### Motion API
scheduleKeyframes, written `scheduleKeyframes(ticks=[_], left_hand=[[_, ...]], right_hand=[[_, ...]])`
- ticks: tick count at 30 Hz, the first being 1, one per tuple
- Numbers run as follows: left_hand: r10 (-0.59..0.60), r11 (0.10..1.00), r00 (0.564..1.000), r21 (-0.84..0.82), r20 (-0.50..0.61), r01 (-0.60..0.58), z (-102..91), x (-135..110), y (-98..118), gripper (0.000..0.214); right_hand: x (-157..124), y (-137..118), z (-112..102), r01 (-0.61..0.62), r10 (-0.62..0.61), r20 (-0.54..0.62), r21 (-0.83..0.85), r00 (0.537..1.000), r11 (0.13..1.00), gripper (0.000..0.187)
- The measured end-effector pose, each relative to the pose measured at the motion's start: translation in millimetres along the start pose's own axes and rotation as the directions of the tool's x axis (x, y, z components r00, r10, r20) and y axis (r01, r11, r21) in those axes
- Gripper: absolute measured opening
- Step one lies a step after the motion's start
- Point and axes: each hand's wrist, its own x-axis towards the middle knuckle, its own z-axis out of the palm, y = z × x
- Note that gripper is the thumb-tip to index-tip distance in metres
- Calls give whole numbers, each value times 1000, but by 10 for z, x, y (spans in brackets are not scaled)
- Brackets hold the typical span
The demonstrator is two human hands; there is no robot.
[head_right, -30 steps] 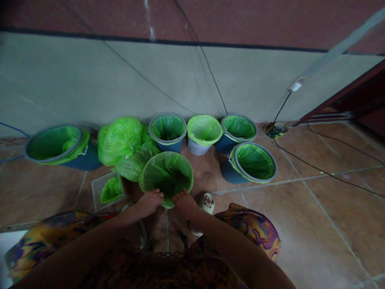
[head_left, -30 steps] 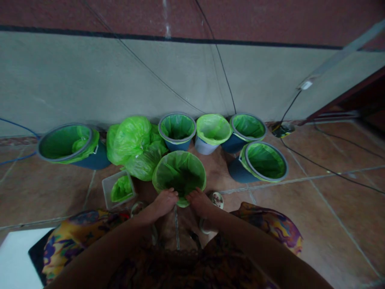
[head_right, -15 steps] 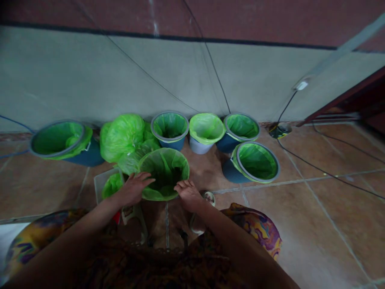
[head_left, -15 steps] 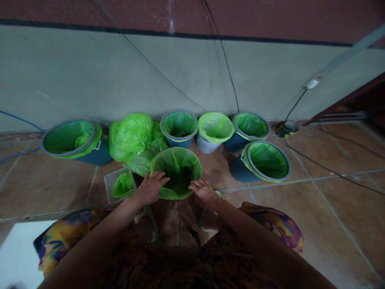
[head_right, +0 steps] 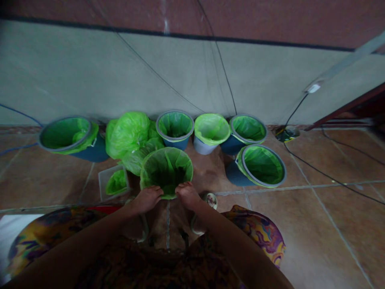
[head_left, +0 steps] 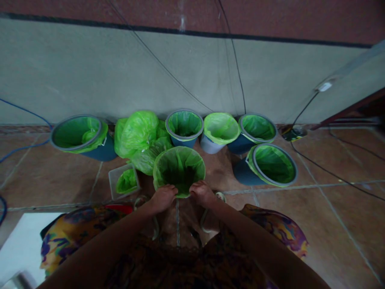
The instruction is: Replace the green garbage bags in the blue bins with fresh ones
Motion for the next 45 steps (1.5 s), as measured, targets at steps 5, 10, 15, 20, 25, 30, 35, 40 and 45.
scheduleKeyframes(ticks=[5,10,15,20,25,30,35,40,45], left_hand=[[35,998,999,42,32,-36,13,25,-38,20],[33,997,999,67,39,-36,0,51,-17,21],[22,997,999,77,36,-24,-36,54,-8,22],[-20,999,1000,-43,20,21,-66,9,5,30],[-79,980,997,-182,-16,75,-26,8,80,52],[-119,978,993,-167,27,122,67,66,138,40],[-50,999,998,3,47,50,154,69,99,28],[49,996,998,73,48,-52,168,54,63,20],[12,998,999,67,38,-15,233,91,43,20]], right_hand=[[46,-82,-39,-110,111,34,-46,993,993,24],[135,-155,-43,-220,223,20,-113,975,969,26],[232,-150,-63,-311,312,-9,-104,950,945,23],[191,-149,-120,-259,261,-30,53,965,964,26],[137,-158,-69,-175,171,76,53,982,983,25],[207,-213,-47,-203,206,126,-34,970,979,27],[250,-270,-78,-248,260,137,-101,956,963,21],[278,-319,-192,-274,282,41,-130,959,953,21],[186,-394,-179,-76,76,13,-10,997,997,22]])
